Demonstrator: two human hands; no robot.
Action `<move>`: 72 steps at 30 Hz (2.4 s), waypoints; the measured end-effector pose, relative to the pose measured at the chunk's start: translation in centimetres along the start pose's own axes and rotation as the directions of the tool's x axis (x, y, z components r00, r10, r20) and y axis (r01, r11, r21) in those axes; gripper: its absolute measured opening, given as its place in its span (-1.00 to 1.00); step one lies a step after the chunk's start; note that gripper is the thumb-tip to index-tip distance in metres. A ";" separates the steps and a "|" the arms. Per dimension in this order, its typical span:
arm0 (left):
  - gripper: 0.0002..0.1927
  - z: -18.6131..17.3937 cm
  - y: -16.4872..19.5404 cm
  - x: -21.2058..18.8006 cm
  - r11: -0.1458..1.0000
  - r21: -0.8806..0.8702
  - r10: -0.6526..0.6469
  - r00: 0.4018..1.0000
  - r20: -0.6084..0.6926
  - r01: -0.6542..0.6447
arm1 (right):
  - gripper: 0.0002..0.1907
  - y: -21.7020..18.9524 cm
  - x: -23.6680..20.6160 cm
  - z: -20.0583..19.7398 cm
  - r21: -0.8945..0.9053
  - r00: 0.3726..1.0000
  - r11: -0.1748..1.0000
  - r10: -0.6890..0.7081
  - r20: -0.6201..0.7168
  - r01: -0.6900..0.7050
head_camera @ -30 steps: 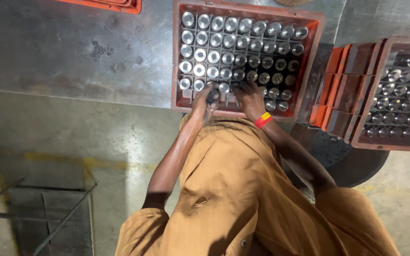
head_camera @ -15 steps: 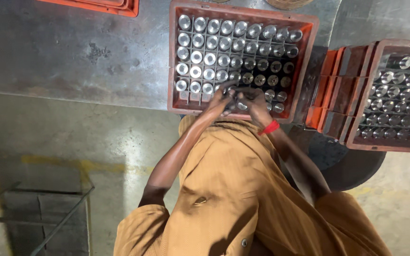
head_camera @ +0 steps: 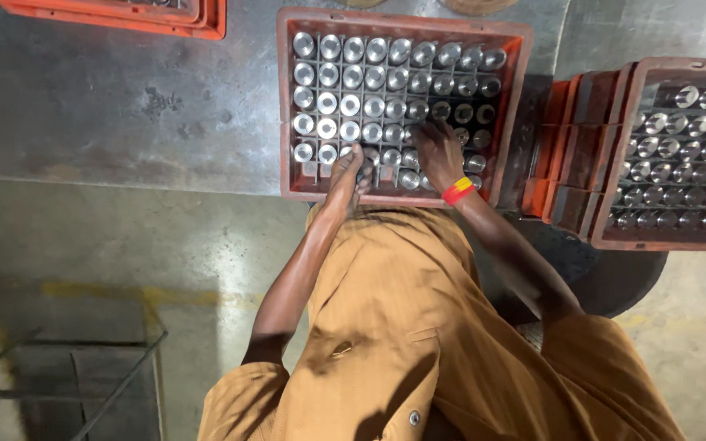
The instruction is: The person picks small metal cups one at a time from buckets on the worktable and seats them into the compartments of a grid tray, occasionally repositioning or rotating the tray and reaching into different buckets to refill the tray cells.
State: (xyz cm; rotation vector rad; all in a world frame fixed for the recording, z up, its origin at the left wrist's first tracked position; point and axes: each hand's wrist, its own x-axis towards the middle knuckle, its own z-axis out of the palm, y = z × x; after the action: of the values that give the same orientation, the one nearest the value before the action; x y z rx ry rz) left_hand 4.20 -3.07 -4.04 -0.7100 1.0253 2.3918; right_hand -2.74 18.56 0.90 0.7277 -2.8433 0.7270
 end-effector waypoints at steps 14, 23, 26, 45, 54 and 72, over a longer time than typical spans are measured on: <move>-0.64 3.3 0.7 0.2 0.979 -0.111 -0.174 0.985 -0.016 0.171 | -0.73 -0.8 -6.2 -0.5 0.508 0.906 0.775 0.423 0.024 -0.375; -0.82 0.3 -1.8 0.3 0.989 -0.150 0.002 0.995 0.101 0.013 | -0.71 -0.5 -5.3 1.6 0.037 0.990 0.997 0.064 0.125 -0.070; -0.82 0.9 -1.4 0.3 0.997 0.071 0.005 0.996 0.092 -0.011 | -0.83 -0.6 -4.4 1.1 -0.032 0.983 0.997 0.076 0.166 -0.071; -0.78 1.6 -0.5 0.4 0.985 -0.118 -0.124 0.991 0.046 0.129 | -0.83 -0.8 -9.0 -0.9 0.415 0.948 0.853 0.297 0.113 -0.316; -0.57 1.3 -1.3 -0.1 0.975 0.222 0.035 0.999 -0.020 -0.030 | -0.85 -0.8 -7.3 0.5 0.013 0.970 0.998 -0.062 0.236 0.061; -0.72 2.3 -1.3 1.7 0.999 -0.010 -0.041 0.994 0.101 0.042 | -0.84 2.6 -4.6 -1.9 0.098 0.982 0.987 0.142 -0.123 -0.130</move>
State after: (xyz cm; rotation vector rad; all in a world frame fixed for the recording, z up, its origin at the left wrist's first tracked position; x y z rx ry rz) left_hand 3.00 -0.19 -4.42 -0.6023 0.9465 2.3739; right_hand 0.07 23.45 0.44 0.4809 -2.7775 0.8922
